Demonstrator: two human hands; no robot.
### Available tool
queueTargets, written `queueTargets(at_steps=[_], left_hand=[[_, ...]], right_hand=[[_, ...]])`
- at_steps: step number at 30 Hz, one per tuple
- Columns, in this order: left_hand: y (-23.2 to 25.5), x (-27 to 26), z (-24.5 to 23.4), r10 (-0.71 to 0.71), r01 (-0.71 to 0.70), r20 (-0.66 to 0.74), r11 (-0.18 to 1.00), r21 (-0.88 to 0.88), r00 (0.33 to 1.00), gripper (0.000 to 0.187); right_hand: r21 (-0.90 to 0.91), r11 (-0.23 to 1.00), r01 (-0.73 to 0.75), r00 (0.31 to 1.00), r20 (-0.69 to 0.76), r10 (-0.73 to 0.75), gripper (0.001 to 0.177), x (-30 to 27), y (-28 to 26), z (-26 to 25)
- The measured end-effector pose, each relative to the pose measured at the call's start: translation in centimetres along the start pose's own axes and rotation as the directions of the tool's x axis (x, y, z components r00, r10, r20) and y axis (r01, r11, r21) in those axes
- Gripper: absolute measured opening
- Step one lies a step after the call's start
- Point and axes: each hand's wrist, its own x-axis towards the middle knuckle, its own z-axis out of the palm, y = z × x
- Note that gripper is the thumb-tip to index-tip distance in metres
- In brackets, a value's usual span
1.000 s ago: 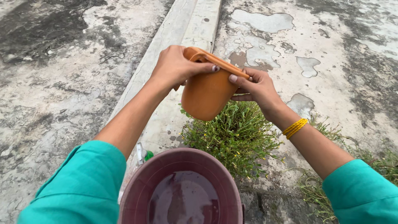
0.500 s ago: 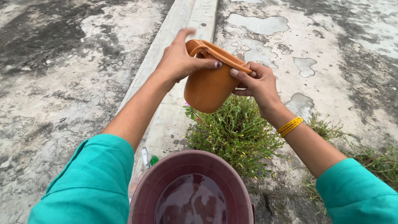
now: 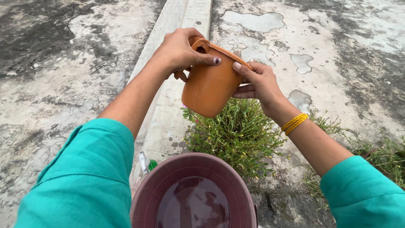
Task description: The person fills a plastic mug with water from a bucket and pours it onto several potted plants outdoors.
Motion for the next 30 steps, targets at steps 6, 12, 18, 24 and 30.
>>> queueTargets(at_steps=[6, 12, 18, 24, 30], left_hand=[[0.2, 0.7, -0.3, -0.042, 0.042, 0.021, 0.999, 0.025, 0.999, 0.068], [-0.4, 1.5, -0.5, -0.037, 0.036, 0.040, 0.999, 0.025, 0.999, 0.065], [-1.0, 2.6, -1.0, -0.039, 0.037, 0.031, 0.997, 0.072, 0.999, 0.067], [-1.1, 4.0, -1.2, -0.111, 0.101, 0.055, 0.983, 0.151, 0.992, 0.066], [-1.9, 5.8, -1.2, -0.101, 0.094, 0.058, 0.988, 0.123, 0.993, 0.065]], right_hand=[[-0.037, 0.998, -0.041, 0.999, 0.010, 0.041, 0.051, 0.8, -0.1, 0.0], [-0.030, 0.999, -0.041, 0.999, 0.030, 0.042, 0.057, 1.7, 0.3, 0.4], [-0.033, 0.998, -0.053, 0.998, 0.038, 0.054, 0.062, 3.3, 0.9, 0.8], [0.006, 0.998, -0.056, 0.997, 0.062, 0.056, 0.065, 4.5, 1.7, 0.8], [-0.015, 0.999, -0.047, 0.997, 0.062, 0.048, 0.065, 6.7, 2.1, 0.5]])
